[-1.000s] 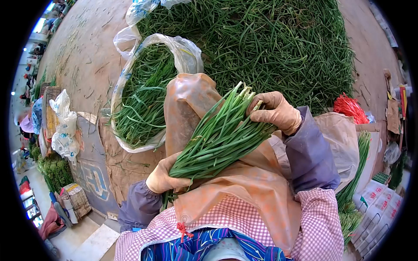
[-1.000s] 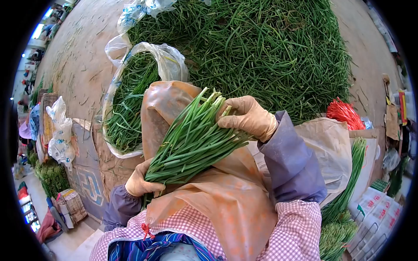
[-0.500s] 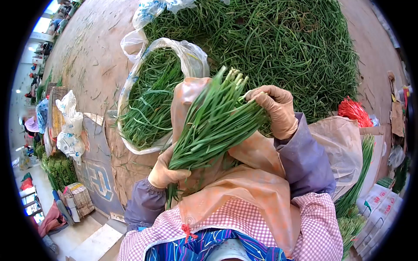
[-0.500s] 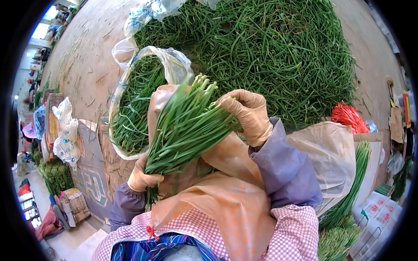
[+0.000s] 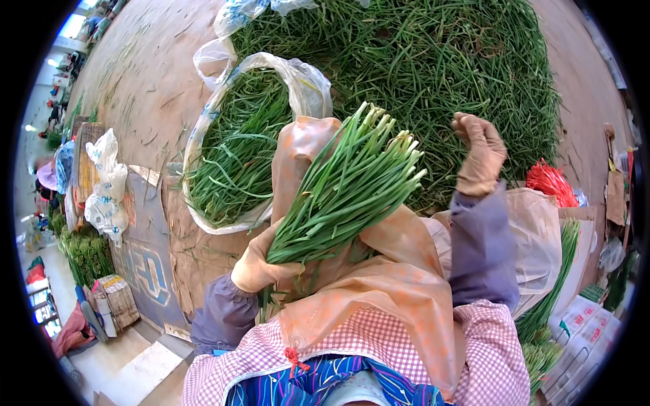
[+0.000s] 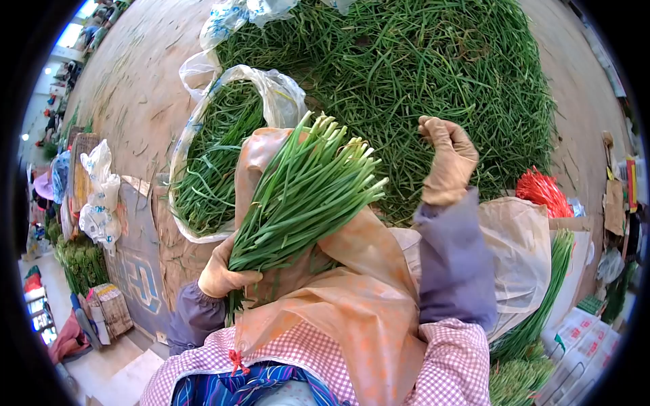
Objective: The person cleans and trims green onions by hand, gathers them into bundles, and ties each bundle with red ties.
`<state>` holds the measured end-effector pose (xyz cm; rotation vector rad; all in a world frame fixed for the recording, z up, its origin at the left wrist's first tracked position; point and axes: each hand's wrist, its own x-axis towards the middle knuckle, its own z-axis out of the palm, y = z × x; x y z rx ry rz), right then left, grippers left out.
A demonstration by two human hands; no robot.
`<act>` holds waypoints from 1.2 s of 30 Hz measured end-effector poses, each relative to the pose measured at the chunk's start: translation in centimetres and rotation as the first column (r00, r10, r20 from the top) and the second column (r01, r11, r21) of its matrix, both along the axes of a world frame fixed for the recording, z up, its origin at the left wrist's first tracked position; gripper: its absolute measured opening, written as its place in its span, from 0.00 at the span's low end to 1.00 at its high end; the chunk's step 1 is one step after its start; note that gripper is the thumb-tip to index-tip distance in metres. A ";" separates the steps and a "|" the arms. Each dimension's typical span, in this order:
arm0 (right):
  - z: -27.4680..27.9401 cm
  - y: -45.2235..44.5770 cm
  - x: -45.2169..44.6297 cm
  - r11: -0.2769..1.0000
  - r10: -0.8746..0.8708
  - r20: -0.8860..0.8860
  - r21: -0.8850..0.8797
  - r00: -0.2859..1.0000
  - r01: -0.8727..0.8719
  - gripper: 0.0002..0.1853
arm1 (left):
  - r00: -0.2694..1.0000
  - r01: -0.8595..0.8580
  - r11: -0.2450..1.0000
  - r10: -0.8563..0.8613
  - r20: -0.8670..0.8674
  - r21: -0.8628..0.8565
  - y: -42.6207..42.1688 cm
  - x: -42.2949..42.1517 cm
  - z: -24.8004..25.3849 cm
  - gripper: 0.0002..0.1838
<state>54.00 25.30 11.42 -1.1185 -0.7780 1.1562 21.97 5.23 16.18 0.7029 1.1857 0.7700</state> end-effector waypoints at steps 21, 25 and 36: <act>4.3 -5.1 -4.5 0.905 0.423 0.097 0.009 0.901 -0.426 0.09 | 0.819 0.332 0.932 -0.208 -0.535 0.145 1.4 -0.3 2.2 0.46; 3.4 -2.3 -1.1 0.980 0.197 -0.093 0.025 0.976 -0.196 0.12 | 0.870 0.304 0.934 -0.191 -0.454 0.188 0.7 0.2 1.7 0.47; 5.8 -3.4 -0.1 0.722 0.024 0.914 0.264 0.404 -0.639 0.17 | 0.879 0.318 0.938 -0.238 -0.414 0.136 0.8 0.2 1.6 0.50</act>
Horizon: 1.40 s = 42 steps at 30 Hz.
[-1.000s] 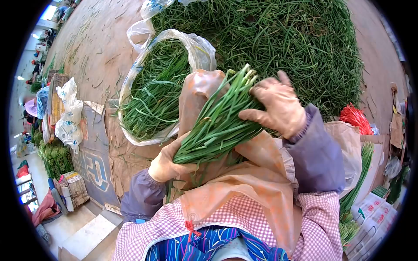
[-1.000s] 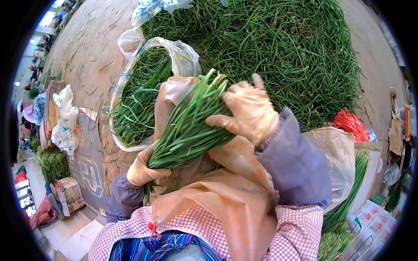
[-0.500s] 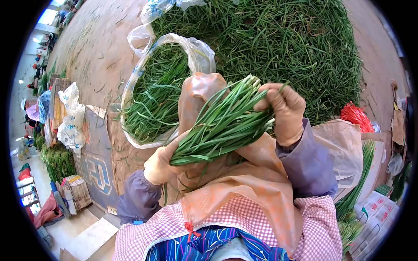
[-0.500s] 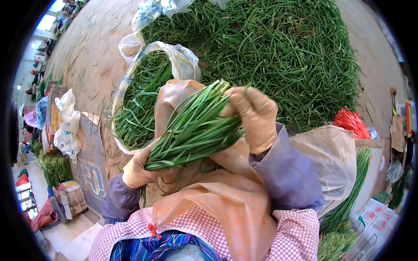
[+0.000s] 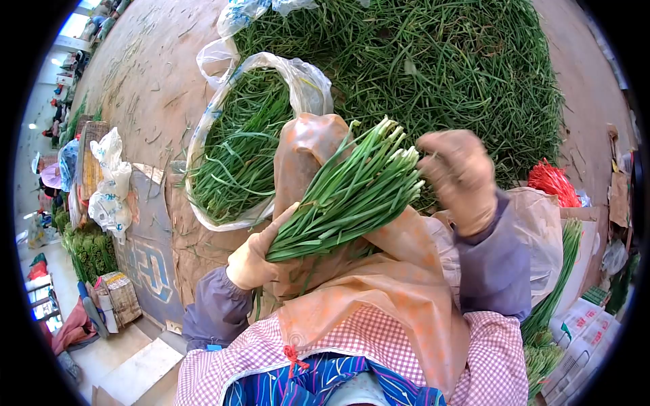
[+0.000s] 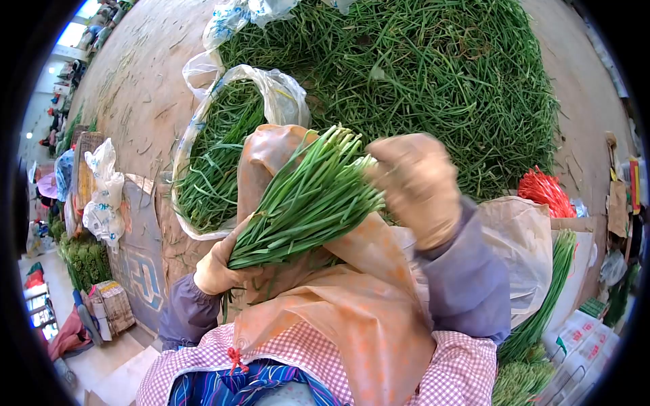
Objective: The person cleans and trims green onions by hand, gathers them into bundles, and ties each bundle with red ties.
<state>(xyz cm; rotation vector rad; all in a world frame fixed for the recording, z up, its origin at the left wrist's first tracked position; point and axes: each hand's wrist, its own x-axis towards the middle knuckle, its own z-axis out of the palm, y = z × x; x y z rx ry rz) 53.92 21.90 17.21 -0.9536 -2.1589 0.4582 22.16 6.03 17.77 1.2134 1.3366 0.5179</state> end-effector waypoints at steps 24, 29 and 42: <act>-0.3 3.1 4.4 0.747 -0.531 -0.464 -0.652 0.709 0.133 0.07 | 0.994 0.063 0.996 -0.057 -0.088 0.061 -1.0 -0.8 -0.3 0.50; -1.8 1.1 0.9 0.434 -0.221 -0.163 -0.899 0.961 -0.053 0.22 | 0.999 0.030 0.999 -0.029 -0.028 0.016 -0.5 0.0 0.0 0.50; -6.5 6.4 1.9 0.413 -0.625 -0.716 -0.642 0.312 -0.647 0.09 | 0.998 0.001 0.999 0.001 0.057 -0.044 -0.7 -1.2 -1.3 0.50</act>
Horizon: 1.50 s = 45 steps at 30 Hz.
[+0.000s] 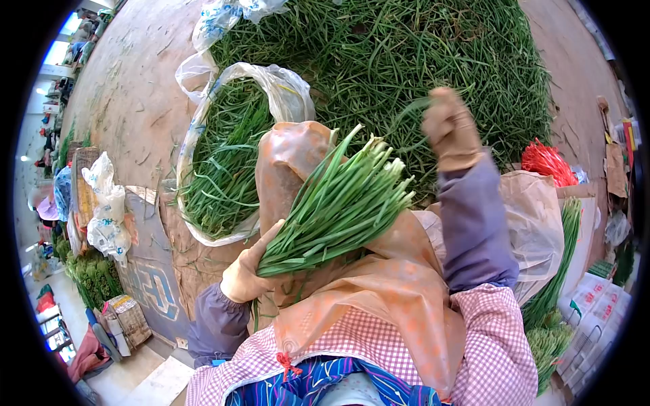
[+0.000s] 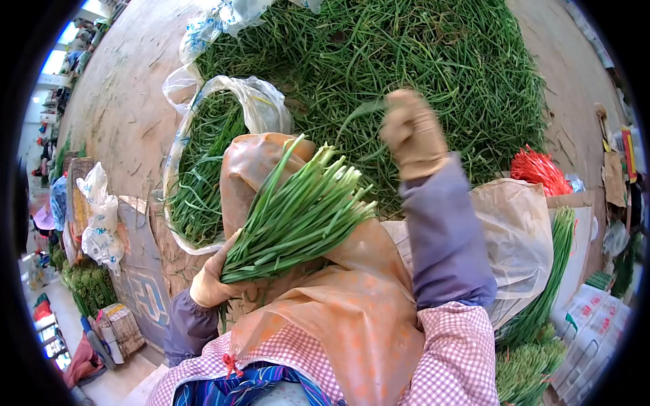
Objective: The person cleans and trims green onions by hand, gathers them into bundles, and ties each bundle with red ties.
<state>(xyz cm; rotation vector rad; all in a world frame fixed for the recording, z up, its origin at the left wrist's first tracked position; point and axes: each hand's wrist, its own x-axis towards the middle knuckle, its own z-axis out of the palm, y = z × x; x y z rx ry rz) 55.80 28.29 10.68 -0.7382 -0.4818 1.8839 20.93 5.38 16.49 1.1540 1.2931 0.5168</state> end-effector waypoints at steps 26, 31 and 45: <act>0.6 -3.2 7.2 0.958 -0.142 0.617 -0.113 0.774 0.265 0.12 | 0.950 -0.134 0.982 0.165 0.264 -0.131 -0.3 0.2 -1.1 0.54; -1.3 -9.3 -0.5 0.956 0.242 0.499 0.025 0.832 -0.293 0.12 | 0.951 -0.132 0.972 0.180 0.251 -0.195 0.1 0.6 -0.6 0.56; 2.6 -9.1 1.5 0.758 -0.438 0.751 0.604 0.494 -0.247 0.21 | 0.954 -0.128 0.969 0.179 0.242 -0.213 -0.1 0.9 0.0 0.54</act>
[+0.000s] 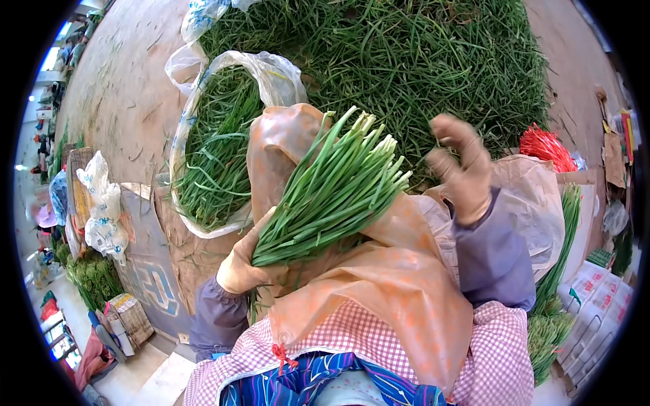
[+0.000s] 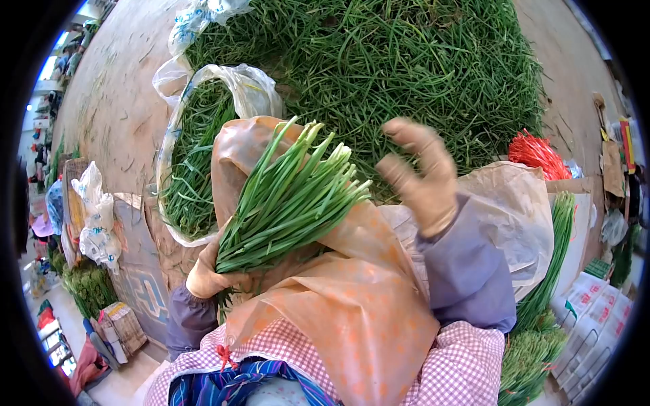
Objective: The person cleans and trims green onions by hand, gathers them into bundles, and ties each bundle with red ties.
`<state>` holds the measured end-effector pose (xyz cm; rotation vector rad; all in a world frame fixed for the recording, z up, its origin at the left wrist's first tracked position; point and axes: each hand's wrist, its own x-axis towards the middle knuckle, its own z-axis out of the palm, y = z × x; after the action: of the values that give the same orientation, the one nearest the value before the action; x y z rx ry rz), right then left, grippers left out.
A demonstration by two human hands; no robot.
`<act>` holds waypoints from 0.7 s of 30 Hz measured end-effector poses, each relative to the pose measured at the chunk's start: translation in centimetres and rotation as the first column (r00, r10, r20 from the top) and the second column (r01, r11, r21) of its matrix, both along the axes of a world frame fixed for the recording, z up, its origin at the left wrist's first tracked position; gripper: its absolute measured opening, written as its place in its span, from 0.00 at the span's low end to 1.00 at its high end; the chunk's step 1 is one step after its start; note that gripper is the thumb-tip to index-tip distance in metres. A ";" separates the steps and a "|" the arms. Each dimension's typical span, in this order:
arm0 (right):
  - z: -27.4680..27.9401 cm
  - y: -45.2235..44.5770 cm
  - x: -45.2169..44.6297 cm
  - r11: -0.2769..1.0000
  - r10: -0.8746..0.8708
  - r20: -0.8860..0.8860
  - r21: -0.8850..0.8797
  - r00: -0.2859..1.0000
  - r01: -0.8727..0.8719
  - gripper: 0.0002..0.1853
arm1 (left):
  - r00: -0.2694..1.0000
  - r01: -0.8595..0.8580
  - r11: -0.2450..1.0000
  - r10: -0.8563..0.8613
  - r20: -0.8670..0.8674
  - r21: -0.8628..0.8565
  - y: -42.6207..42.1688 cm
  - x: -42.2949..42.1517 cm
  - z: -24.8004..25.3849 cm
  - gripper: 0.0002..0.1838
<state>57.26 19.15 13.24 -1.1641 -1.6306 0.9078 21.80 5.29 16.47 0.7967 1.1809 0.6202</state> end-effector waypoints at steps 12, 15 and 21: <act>-2.7 1.1 0.0 0.871 -0.466 -0.526 -0.415 0.711 0.264 0.11 | 0.935 0.225 0.965 -0.174 -0.309 0.137 -0.4 -0.6 0.4 0.47; -3.7 2.9 3.4 0.868 -0.312 -0.316 -0.478 0.896 0.133 0.13 | 0.900 0.274 0.944 -0.183 -0.395 0.187 -0.2 -0.4 0.6 0.47; -4.6 1.3 -1.0 0.680 0.136 -0.460 -0.600 0.877 -0.420 0.15 | 0.877 0.308 0.938 -0.216 -0.429 0.159 0.2 0.1 2.0 0.47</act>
<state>56.29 20.47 8.66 -1.1034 -1.1719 1.9460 21.87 5.49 18.48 1.3030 1.3595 0.3687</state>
